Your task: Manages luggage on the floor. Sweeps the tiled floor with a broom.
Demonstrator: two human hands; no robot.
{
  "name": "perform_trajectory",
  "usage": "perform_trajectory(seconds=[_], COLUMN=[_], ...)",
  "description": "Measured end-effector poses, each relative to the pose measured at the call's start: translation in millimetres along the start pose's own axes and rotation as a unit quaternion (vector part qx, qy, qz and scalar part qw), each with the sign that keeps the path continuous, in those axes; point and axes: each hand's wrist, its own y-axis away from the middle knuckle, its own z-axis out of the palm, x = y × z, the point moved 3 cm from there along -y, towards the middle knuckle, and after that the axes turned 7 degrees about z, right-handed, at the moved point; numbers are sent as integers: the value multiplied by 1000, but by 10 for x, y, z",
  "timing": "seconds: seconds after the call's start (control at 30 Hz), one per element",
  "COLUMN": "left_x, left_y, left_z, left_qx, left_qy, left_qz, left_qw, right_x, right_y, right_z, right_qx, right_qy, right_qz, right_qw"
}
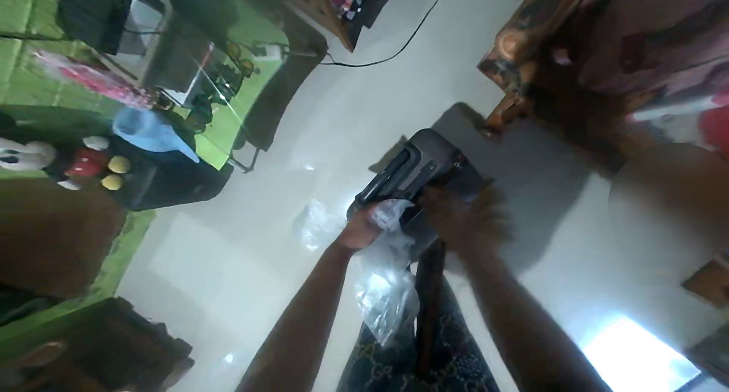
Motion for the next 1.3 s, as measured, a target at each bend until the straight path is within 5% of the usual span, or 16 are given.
perform_trajectory(seconds=[0.07,0.2,0.33,0.53,0.7,0.83,1.1,1.3], left_x=[8,-256,-323,-448,-464,-439,-418,-389], left_y=[136,499,520,366,389,363,312,285], left_z=[-90,-291,-71,257,194,186,233,280], left_qx=[7,33,64,194,168,163,181,192], left_qy=[26,-95,-222,-217,-217,-230,-216,-205], left_qz=[-18,-41,-30,22,13,20,13,10], left_qw=[999,994,972,957,961,959,959,960], right_x=[147,287,195,370,599,785,807,484], right_y=[-424,-872,-732,-448,-690,-894,-737,-383], right_z=[-324,-525,-439,-53,-249,-321,-313,-194], right_qx=[138,120,109,304,196,81,144,79], right_qy=[20,74,132,77,-170,-369,-302,-94], right_qz=[-9,-29,-12,-126,22,63,-57,-117], right_qw=[990,990,985,941,965,924,941,986])
